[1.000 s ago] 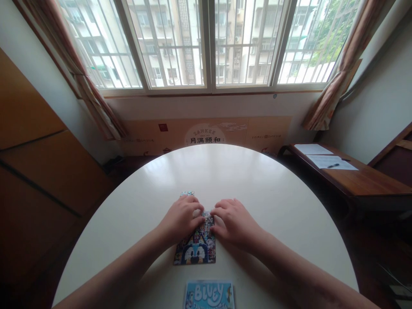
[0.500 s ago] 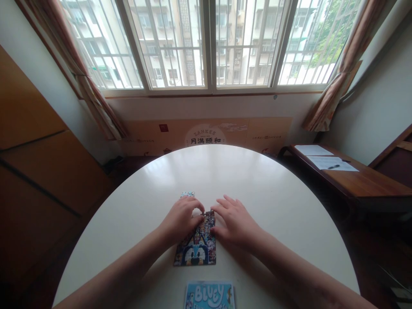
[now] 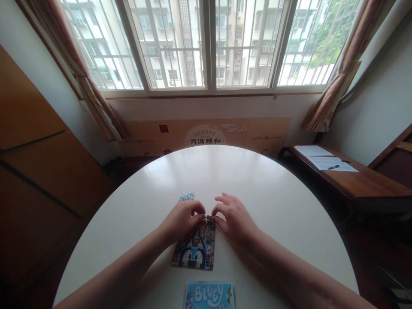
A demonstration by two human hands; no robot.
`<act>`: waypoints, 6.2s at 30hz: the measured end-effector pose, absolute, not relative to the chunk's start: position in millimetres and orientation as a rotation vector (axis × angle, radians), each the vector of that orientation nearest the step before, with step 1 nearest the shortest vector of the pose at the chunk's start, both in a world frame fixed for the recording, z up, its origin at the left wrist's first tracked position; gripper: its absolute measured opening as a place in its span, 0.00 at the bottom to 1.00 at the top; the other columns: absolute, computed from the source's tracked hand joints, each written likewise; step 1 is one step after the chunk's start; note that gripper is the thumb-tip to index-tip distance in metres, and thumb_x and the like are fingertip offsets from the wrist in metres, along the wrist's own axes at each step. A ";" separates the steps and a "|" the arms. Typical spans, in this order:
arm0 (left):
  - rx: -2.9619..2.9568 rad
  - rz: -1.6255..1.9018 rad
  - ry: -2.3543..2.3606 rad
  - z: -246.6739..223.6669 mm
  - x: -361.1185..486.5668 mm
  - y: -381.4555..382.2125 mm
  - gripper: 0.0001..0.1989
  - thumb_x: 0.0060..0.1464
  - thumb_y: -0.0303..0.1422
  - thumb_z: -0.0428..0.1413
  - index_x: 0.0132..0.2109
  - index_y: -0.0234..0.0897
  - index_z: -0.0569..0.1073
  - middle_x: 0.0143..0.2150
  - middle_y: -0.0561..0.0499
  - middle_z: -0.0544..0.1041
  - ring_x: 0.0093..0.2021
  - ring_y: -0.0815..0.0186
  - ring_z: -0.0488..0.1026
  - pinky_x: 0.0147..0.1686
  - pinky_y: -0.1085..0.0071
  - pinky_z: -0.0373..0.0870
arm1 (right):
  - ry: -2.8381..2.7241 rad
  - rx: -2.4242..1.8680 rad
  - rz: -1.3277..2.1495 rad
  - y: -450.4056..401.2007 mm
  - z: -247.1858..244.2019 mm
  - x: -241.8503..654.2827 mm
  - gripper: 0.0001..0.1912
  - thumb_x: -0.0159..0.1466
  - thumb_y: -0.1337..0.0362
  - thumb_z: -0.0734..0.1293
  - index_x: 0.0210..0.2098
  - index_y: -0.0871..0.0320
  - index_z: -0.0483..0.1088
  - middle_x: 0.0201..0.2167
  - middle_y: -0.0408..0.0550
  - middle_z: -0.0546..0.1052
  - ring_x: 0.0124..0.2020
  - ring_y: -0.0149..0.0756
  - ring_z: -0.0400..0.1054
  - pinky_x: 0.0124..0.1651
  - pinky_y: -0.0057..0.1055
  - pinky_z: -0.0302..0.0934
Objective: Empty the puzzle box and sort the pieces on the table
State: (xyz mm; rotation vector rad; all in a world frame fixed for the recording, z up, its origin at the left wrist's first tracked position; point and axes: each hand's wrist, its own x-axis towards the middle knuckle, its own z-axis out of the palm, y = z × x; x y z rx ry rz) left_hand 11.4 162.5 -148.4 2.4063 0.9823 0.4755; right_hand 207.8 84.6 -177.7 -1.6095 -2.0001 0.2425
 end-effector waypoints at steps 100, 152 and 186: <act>2.358 0.469 0.927 -159.8 16.4 164.2 0.04 0.53 0.32 0.60 0.32 0.41 0.80 0.35 0.51 0.78 0.37 0.62 0.73 0.40 0.67 0.69 | -2.194 -1.300 0.815 70.7 -142.5 215.4 0.11 0.58 0.72 0.63 0.36 0.57 0.76 0.26 0.39 0.75 0.24 0.22 0.61 0.30 0.20 0.55; 2.878 0.791 0.825 -131.4 -4.8 170.2 0.04 0.59 0.32 0.62 0.41 0.40 0.80 0.40 0.48 0.78 0.41 0.59 0.73 0.43 0.58 0.70 | -1.391 -1.354 0.987 87.3 -173.8 210.9 0.28 0.63 0.54 0.68 0.60 0.57 0.66 0.38 0.49 0.77 0.33 0.29 0.66 0.36 0.27 0.64; 2.509 0.242 1.551 -134.1 -50.9 230.7 0.10 0.57 0.33 0.55 0.41 0.41 0.81 0.45 0.47 0.81 0.45 0.56 0.76 0.43 0.65 0.69 | -1.655 -1.441 0.796 88.3 -175.7 213.5 0.13 0.63 0.65 0.63 0.42 0.57 0.78 0.35 0.47 0.80 0.36 0.31 0.74 0.36 0.26 0.64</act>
